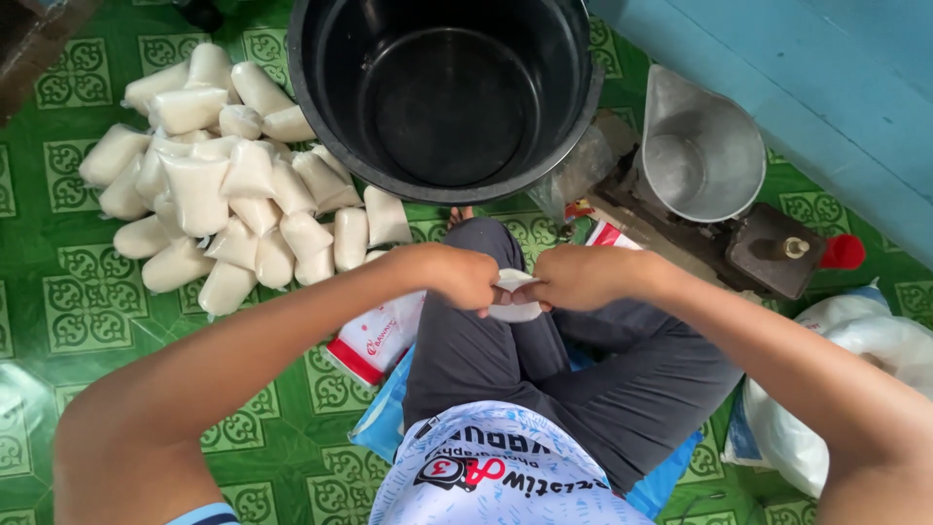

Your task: Tying and sealing plastic bags filled with a white food substance

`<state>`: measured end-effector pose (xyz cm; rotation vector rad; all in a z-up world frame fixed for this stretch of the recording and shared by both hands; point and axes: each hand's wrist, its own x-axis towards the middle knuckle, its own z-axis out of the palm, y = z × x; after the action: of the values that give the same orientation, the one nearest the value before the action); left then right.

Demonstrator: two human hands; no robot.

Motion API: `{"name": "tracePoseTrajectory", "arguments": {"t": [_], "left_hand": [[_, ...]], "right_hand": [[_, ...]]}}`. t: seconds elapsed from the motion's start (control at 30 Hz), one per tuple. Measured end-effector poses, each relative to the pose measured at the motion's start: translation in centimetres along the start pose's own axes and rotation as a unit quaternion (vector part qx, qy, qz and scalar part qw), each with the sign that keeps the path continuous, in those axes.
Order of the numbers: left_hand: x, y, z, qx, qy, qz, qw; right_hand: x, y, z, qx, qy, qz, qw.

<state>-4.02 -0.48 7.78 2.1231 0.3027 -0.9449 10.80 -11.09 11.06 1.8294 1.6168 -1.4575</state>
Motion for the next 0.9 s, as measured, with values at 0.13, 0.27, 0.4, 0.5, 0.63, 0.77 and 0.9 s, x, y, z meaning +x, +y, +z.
{"name": "tracePoseTrajectory", "arguments": {"t": [0.13, 0.27, 0.4, 0.5, 0.63, 0.77, 0.9], "left_hand": [[-0.4, -0.4, -0.7, -0.192, -0.123, 0.025, 0.973], [-1.2, -0.7, -0.6, -0.321, -0.157, 0.080, 0.931], [0.9, -2.7, 1.2, -0.452, -0.110, 0.137, 0.875], [2.7, -3.9, 2.7, -0.486, -0.078, 0.124, 0.862], [2.5, -2.7, 4.4, -0.545, -0.002, 0.093, 0.833], [3.3, -2.3, 6.5, -0.610, 0.087, 0.044, 0.786], [2.2, -0.7, 7.0, -0.652, 0.181, 0.028, 0.735]], "right_hand": [[1.5, 1.8, -0.6, 0.119, -0.088, -0.037, 0.988], [1.2, 3.2, -0.3, 0.241, -0.164, -0.082, 0.953], [0.7, 4.1, -0.4, 0.359, -0.168, -0.114, 0.911], [1.1, 4.3, 0.6, 0.368, -0.131, -0.079, 0.917], [2.5, 4.7, 2.7, 0.428, -0.052, -0.036, 0.902], [3.9, 5.1, 4.9, 0.501, 0.004, -0.023, 0.865], [3.5, 4.0, 6.0, 0.559, 0.063, -0.025, 0.826]]}}
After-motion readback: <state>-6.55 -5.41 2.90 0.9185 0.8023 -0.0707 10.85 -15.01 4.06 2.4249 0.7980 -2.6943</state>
